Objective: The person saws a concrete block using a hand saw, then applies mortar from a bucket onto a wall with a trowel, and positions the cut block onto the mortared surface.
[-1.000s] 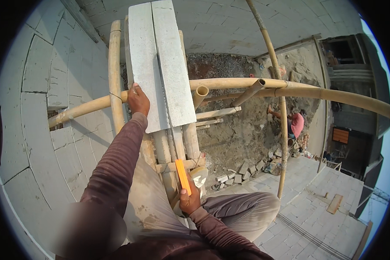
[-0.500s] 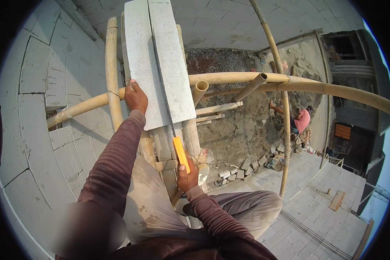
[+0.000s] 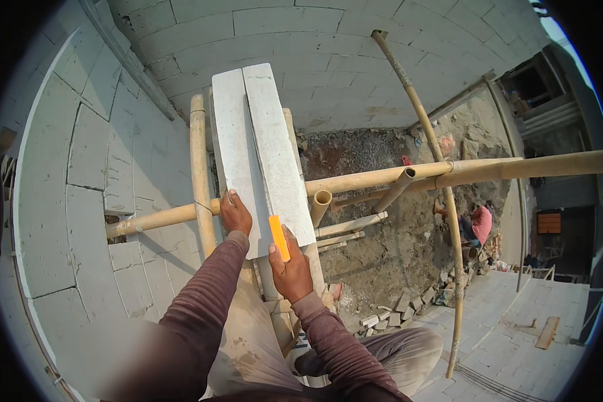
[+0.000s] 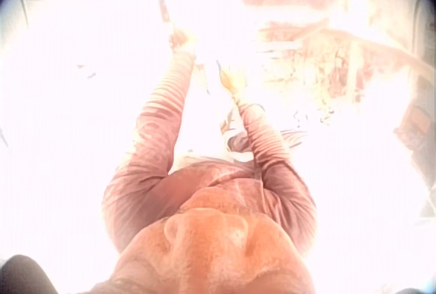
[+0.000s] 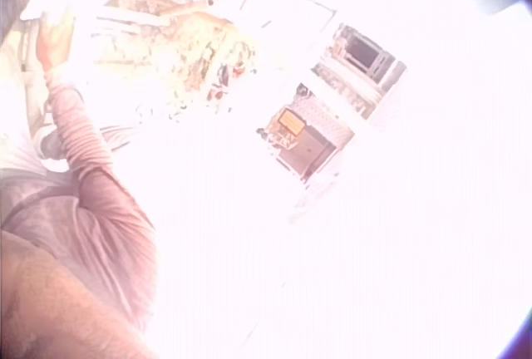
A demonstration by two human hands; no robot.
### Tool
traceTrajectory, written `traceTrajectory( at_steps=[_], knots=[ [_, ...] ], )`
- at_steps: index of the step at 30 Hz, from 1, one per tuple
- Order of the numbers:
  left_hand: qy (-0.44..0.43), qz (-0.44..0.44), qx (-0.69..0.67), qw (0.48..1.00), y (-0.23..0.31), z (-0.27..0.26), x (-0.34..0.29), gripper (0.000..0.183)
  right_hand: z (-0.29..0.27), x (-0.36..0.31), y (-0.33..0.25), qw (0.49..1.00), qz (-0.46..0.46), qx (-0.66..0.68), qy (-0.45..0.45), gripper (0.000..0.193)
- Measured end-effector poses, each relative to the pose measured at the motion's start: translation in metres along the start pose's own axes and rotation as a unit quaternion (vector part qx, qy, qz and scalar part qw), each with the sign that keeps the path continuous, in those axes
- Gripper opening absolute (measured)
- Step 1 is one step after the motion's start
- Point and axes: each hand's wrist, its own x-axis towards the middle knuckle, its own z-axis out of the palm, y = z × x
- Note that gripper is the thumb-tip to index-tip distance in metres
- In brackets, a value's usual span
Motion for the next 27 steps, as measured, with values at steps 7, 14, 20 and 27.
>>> traceTrajectory(
  at_steps=[7, 14, 20, 27],
  knots=[
    [-0.028, -0.037, -0.001, 0.999, 0.002, -0.005, 0.004, 0.053, 0.002, 0.126, -0.07, 0.994, -0.05, 0.051, -0.086, 0.072],
    [0.007, -0.038, 0.043, 0.998, 0.0, -0.014, 0.004, 0.052, 0.0, 0.049, -0.058, 0.994, -0.103, -0.033, 0.002, 0.065],
    [-0.043, -0.055, -0.011, 0.998, 0.021, 0.014, -0.002, 0.053, 0.003, 0.239, -0.087, 0.993, -0.031, -0.107, -0.025, 0.064],
    [0.041, -0.008, 0.051, 0.998, -0.001, -0.012, 0.008, 0.05, -0.027, 0.057, -0.076, 0.991, -0.127, -0.04, -0.031, 0.062]
  ],
)
